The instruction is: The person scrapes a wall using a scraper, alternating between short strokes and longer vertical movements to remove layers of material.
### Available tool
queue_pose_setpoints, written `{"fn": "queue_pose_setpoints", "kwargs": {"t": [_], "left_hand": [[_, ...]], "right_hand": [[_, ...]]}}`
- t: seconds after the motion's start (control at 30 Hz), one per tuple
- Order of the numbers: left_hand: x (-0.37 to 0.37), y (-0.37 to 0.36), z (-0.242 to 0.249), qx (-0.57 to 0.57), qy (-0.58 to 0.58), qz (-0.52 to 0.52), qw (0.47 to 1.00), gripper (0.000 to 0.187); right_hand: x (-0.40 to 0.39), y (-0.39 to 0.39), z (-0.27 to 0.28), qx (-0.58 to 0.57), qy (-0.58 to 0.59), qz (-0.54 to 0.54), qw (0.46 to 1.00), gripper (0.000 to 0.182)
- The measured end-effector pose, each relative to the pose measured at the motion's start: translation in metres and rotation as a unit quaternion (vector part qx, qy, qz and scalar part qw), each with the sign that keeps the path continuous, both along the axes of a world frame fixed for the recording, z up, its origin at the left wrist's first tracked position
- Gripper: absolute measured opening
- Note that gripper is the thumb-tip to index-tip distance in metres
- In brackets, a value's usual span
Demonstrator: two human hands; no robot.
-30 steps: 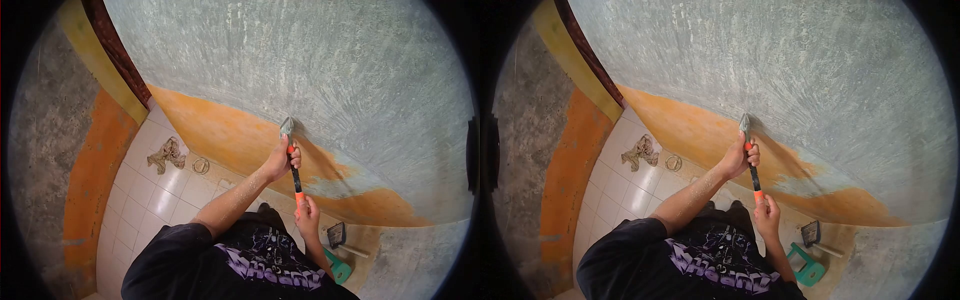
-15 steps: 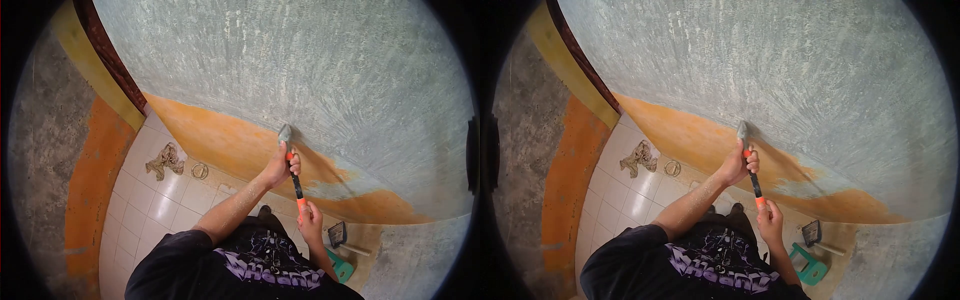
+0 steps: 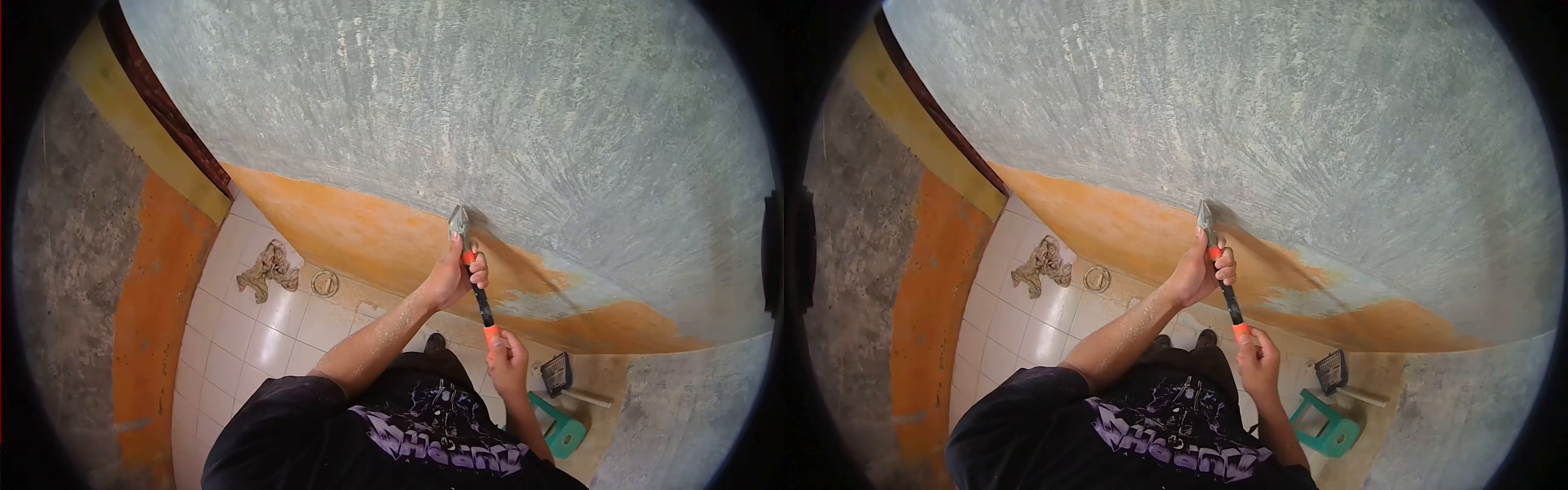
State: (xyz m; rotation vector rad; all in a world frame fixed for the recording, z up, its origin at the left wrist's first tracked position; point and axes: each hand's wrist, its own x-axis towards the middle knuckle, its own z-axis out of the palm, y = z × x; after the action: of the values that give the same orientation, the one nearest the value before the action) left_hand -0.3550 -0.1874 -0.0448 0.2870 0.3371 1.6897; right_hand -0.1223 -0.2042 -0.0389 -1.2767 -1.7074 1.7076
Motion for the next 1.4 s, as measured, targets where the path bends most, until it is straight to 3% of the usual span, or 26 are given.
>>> {"fn": "queue_pose_setpoints", "kwargs": {"t": [0.17, 0.33, 0.47, 0.57, 0.83, 1.0, 1.13, 1.23, 1.4], "left_hand": [[-0.007, -0.001, -0.003, 0.003, -0.009, 0.007, 1.0, 0.05], [-0.001, 0.0, 0.001, -0.003, -0.021, 0.007, 1.0, 0.051], [-0.008, -0.002, -0.002, -0.002, -0.019, 0.0, 1.0, 0.052], [-0.01, -0.003, -0.009, 0.007, -0.012, -0.002, 1.0, 0.052], [-0.017, -0.002, 0.0, -0.003, -0.022, 0.016, 1.0, 0.053], [-0.005, 0.001, 0.0, -0.006, -0.009, -0.007, 1.0, 0.054], [-0.021, -0.001, -0.009, 0.02, -0.019, 0.03, 0.999, 0.054], [-0.04, -0.012, -0.011, -0.001, -0.014, 0.049, 0.999, 0.054], [-0.023, -0.007, 0.003, -0.014, 0.001, 0.026, 1.0, 0.055]], "right_hand": [[-0.011, 0.001, 0.004, 0.036, -0.023, 0.019, 0.999, 0.03], [-0.002, 0.004, 0.018, -0.019, 0.001, -0.004, 1.0, 0.034], [-0.016, 0.001, 0.005, 0.063, -0.02, -0.012, 0.998, 0.032], [-0.013, -0.004, -0.003, 0.018, 0.0, -0.004, 1.0, 0.033], [-0.025, 0.0, 0.016, 0.046, -0.042, 0.027, 0.998, 0.034], [-0.008, 0.001, 0.018, 0.014, -0.019, -0.014, 1.0, 0.034], [-0.025, 0.009, 0.01, 0.101, -0.041, 0.033, 0.993, 0.032], [-0.051, -0.006, 0.007, 0.037, -0.015, 0.026, 0.999, 0.03], [-0.029, -0.005, 0.012, 0.039, -0.012, -0.015, 0.999, 0.03]]}}
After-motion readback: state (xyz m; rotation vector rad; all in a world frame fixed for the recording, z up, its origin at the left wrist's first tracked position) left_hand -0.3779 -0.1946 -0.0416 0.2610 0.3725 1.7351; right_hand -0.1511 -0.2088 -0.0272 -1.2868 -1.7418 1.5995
